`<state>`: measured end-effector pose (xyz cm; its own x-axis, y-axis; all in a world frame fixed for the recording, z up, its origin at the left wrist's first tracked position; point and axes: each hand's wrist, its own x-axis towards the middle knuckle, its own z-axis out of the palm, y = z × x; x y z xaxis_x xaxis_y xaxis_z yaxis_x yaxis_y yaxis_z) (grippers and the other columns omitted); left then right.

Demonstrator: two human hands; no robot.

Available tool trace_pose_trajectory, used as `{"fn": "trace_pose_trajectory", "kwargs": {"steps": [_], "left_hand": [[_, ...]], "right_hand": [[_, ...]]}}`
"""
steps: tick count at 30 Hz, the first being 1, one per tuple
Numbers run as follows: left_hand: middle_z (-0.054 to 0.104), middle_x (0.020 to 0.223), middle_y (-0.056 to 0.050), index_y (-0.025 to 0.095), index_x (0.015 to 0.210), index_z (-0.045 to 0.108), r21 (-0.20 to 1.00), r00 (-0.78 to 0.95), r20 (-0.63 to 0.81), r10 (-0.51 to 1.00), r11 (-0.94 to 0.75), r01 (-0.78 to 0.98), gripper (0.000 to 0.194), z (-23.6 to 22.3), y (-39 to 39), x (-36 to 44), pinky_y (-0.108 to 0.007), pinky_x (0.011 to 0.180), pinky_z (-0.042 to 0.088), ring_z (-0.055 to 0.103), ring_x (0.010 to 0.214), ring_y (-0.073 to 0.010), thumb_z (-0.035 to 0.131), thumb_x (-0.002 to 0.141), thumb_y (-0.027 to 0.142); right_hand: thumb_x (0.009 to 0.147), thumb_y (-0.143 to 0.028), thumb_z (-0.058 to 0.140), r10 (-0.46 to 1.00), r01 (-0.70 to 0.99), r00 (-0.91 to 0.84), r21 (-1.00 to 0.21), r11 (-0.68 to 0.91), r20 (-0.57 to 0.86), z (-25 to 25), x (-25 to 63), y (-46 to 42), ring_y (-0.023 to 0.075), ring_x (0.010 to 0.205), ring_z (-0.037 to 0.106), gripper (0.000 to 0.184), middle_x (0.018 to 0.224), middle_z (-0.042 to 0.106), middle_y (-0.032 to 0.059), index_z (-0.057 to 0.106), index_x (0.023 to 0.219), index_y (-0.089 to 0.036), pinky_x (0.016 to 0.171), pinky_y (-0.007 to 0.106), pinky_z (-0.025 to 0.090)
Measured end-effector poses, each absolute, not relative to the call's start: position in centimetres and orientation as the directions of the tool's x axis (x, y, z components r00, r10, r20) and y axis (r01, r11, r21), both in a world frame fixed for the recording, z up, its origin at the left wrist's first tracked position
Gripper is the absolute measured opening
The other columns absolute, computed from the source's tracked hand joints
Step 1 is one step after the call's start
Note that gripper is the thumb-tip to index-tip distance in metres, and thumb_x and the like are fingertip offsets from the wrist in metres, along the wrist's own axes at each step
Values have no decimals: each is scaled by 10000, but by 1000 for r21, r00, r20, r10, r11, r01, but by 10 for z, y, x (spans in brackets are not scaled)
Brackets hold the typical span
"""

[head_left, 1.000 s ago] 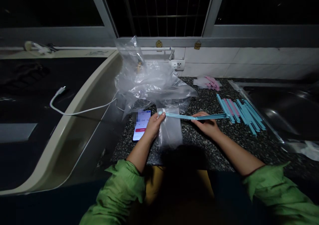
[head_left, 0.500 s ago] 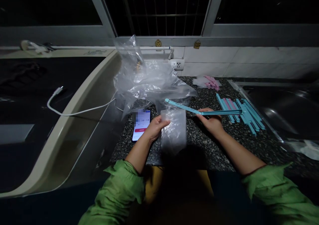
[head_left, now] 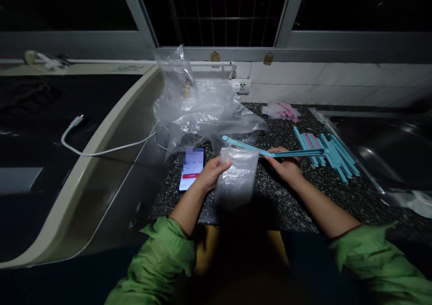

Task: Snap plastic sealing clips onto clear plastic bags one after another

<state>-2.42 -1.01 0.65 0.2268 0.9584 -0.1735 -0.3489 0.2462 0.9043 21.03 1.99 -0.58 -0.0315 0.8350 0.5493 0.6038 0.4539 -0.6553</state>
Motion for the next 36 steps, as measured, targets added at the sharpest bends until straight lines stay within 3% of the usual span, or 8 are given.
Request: {"fn": "trace_pose_trajectory", "kwargs": {"steps": [11,36], "left_hand": [[663,702,-18,131,808,674,924,259,-181,949,255,-286,411,-8,-6,-22,-247,668,411,578,653,-141,763,520,412],[617,518,-33,104,572,615,859,235,-314,920,381,-342,371,-15,5,-17,-251,515,395,540,463,-127,747,509,444]], "right_hand": [[735,-376,588,780,563,-205,-581,588,591,-13,198,15,205,752,626,132,731,666,24,623,714,-250,757,403,511],[703,-296,613,839,508,-207,-678,532,503,-18,196,11,172,694,642,115,746,688,49,629,729,-185,674,319,533]]}}
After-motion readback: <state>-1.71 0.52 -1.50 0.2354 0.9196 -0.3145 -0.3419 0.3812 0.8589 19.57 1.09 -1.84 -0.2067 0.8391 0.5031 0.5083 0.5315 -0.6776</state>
